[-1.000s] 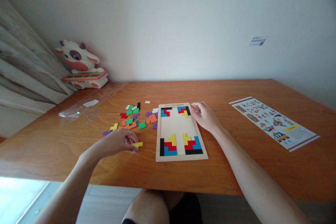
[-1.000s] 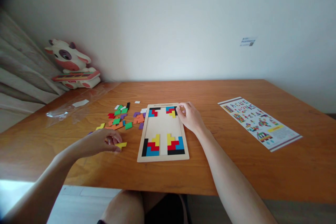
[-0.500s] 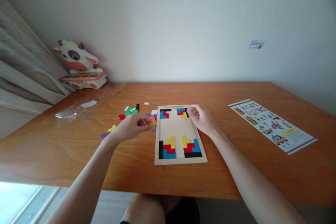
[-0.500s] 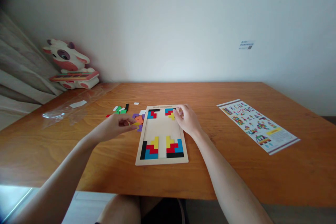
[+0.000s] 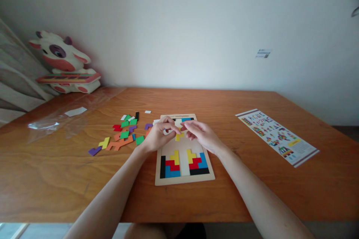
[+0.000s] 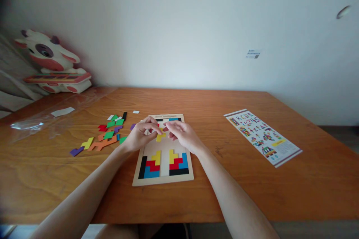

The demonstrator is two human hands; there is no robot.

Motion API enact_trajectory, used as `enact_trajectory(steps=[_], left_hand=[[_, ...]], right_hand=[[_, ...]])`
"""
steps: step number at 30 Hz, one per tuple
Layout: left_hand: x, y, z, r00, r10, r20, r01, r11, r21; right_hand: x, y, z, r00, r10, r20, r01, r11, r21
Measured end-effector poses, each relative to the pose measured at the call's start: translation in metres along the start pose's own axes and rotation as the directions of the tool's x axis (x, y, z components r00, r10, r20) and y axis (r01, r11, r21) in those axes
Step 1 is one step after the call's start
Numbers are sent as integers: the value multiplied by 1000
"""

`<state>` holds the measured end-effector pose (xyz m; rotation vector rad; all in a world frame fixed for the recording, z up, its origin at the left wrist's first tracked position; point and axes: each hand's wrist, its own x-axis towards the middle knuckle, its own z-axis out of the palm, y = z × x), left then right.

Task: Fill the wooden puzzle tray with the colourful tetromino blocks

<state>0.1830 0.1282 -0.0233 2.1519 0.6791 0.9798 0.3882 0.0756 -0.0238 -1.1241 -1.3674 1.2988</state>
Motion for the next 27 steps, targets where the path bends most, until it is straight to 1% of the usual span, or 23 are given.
enact_trajectory(steps=[3,5,9,11,13,16,18,19,20,22,24,27], left_hand=[[-4,-1,2,1000,0,17,0,999,-32],[-5,-2,4,1000,13,12,-13,1000,-25],[-9,-3,8,998,64,-1,-64,998,13],[-10,-3,10,998,63,6,-63,998,-10],[-11,-3,11,1000,9,-5,-10,997,-82],[-10,-4,12,985,-163,-47,145,953,-264],[-9,-5,12,964,-263,-29,237,907,-348],[-9,-6,13,957,-290,-11,266,893,-364],[-8,-7,14,953,-303,1,283,888,-364],[-8,-8,15,951,-310,-14,286,894,-345],[-8,-9,17,947,-315,-62,279,903,-327],[-8,-10,16,931,-335,-147,277,908,-315]], right_hand=[[0,2,5,1000,26,12,-26,1000,10],[1,6,7,999,38,22,-38,999,16],[1,12,7,997,37,64,-37,999,-14],[2,15,6,998,31,58,-31,1000,-7],[3,16,5,1000,15,13,-16,999,32],[5,17,3,992,10,-126,6,991,132],[6,16,3,976,33,-214,10,981,195],[7,16,3,970,46,-241,8,976,218],[7,15,4,966,55,-253,6,972,233],[6,13,5,967,62,-247,1,970,244],[4,12,7,971,56,-231,-4,975,222],[2,10,9,975,33,-221,-5,992,125]])
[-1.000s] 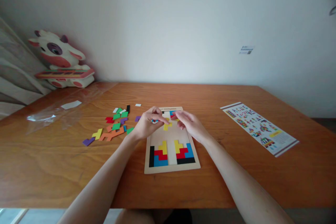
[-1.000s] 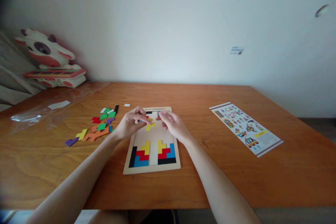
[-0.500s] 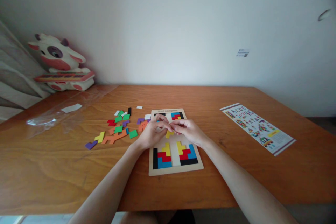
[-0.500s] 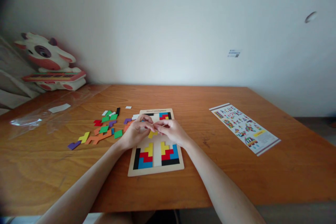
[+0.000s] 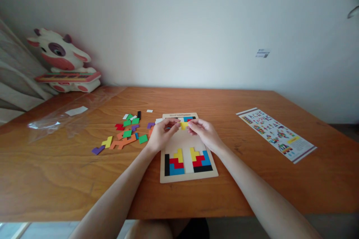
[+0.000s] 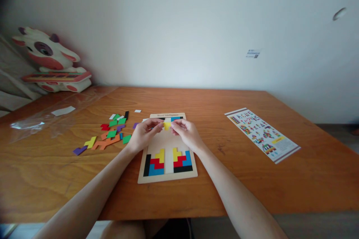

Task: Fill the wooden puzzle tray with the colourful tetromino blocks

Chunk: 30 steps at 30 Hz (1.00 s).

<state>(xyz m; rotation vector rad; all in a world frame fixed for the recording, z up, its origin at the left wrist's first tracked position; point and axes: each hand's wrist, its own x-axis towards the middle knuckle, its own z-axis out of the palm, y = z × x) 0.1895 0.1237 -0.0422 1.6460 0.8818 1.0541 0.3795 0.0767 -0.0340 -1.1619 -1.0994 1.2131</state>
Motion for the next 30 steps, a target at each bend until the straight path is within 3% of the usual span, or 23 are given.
enact_trajectory(steps=[7,15,19,22,25,27,30], left_hand=[[1,2,0,999,36,-24,-36,999,3],[2,3,2,1000,3,-19,-3,1000,-23],[3,4,-1,998,8,-67,-7,1000,11],[4,2,-8,982,55,-181,-31,990,134],[5,-1,-19,961,195,-194,-88,886,455],[5,-4,-25,955,280,-94,-149,731,666],[4,-7,-29,960,282,5,-171,568,805]], right_hand=[[0,4,0,988,-148,40,153,975,-160],[-6,3,2,923,-362,132,385,858,-340],[-4,5,2,927,-369,70,369,856,-362],[-1,9,-1,939,-343,2,319,871,-375],[0,12,-5,939,-340,-44,294,865,-407],[-1,12,-7,934,-357,-35,301,833,-464],[-1,10,-8,914,-402,58,358,729,-583]])
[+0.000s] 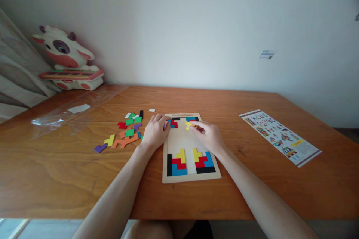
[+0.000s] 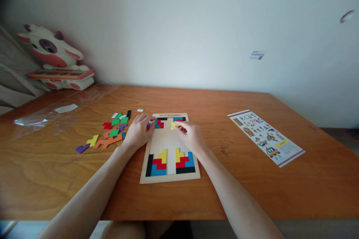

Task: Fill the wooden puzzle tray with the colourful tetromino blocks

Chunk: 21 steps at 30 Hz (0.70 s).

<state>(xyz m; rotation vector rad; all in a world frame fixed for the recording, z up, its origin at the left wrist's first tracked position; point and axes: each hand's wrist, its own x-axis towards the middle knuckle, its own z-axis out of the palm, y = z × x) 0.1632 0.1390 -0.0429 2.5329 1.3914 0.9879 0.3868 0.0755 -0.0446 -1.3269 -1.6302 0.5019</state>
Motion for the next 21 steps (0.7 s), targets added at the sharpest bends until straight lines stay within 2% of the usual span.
enact_trajectory(steps=[5,10,15,21], left_hand=[[-1,4,2,996,-6,88,-1,997,83],[-2,8,0,991,-64,121,44,986,160],[-2,7,1,986,-72,148,45,983,178],[-3,8,0,984,-85,155,54,979,195]], right_hand=[[10,-4,7,986,-132,107,157,949,-275],[24,-4,17,985,-124,120,166,865,-473],[37,-3,24,981,-156,116,193,851,-488],[44,0,36,947,-182,264,296,812,-503]])
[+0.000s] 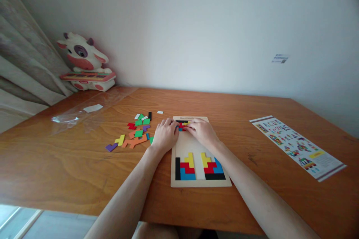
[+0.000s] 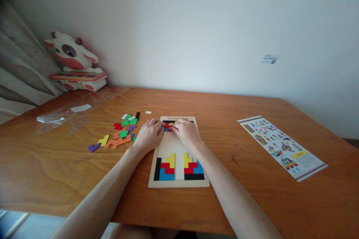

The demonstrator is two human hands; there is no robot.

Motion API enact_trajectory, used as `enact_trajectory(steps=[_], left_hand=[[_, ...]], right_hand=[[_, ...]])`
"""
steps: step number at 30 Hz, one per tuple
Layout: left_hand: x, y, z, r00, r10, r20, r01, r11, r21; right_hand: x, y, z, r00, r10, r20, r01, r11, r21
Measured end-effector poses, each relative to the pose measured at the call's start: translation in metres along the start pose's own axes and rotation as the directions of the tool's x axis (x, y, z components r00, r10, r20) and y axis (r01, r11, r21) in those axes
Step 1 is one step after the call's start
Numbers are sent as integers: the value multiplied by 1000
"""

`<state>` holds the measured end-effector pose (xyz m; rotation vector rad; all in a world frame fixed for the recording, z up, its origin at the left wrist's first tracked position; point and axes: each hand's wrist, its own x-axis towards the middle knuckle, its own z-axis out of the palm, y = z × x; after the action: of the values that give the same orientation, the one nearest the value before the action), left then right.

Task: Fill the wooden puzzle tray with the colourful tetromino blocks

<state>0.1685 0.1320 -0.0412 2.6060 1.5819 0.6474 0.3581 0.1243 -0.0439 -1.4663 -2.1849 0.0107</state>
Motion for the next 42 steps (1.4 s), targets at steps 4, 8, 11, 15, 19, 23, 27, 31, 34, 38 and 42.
enact_trajectory(steps=[4,8,11,15,19,23,27,31,34,38,42], left_hand=[[0,1,-1,1000,-7,-3,7,1000,17],[0,2,-1,1000,-12,1,12,1000,13],[0,2,-1,1000,-19,3,19,1000,4],[0,2,-1,1000,-8,10,8,1000,-9],[0,1,0,1000,4,5,-4,1000,-14],[0,1,1,1000,13,-5,-14,1000,-13],[0,1,2,1000,21,-7,-22,1000,-19],[0,1,1,1000,28,5,-28,999,-21],[0,1,0,1000,28,9,-28,999,-16],[0,1,1,999,34,8,-34,999,-16],[1,1,1,999,41,15,-40,999,-12]], right_hand=[[-6,1,2,998,-54,-14,54,998,34],[-11,2,0,994,-104,-13,105,992,74],[-12,3,-2,993,-117,-3,117,990,75],[-15,5,-3,990,-138,7,137,985,101],[-16,4,-3,988,-155,12,153,982,111],[-16,0,-5,992,-129,-4,129,990,56],[-16,-1,-7,995,-100,16,100,994,40],[-16,-2,-8,996,-87,33,88,996,-28],[-15,-1,-9,996,-84,32,86,994,-70],[-15,0,-8,996,-89,28,90,995,-40],[-15,0,-6,993,-121,-4,121,993,-4]])
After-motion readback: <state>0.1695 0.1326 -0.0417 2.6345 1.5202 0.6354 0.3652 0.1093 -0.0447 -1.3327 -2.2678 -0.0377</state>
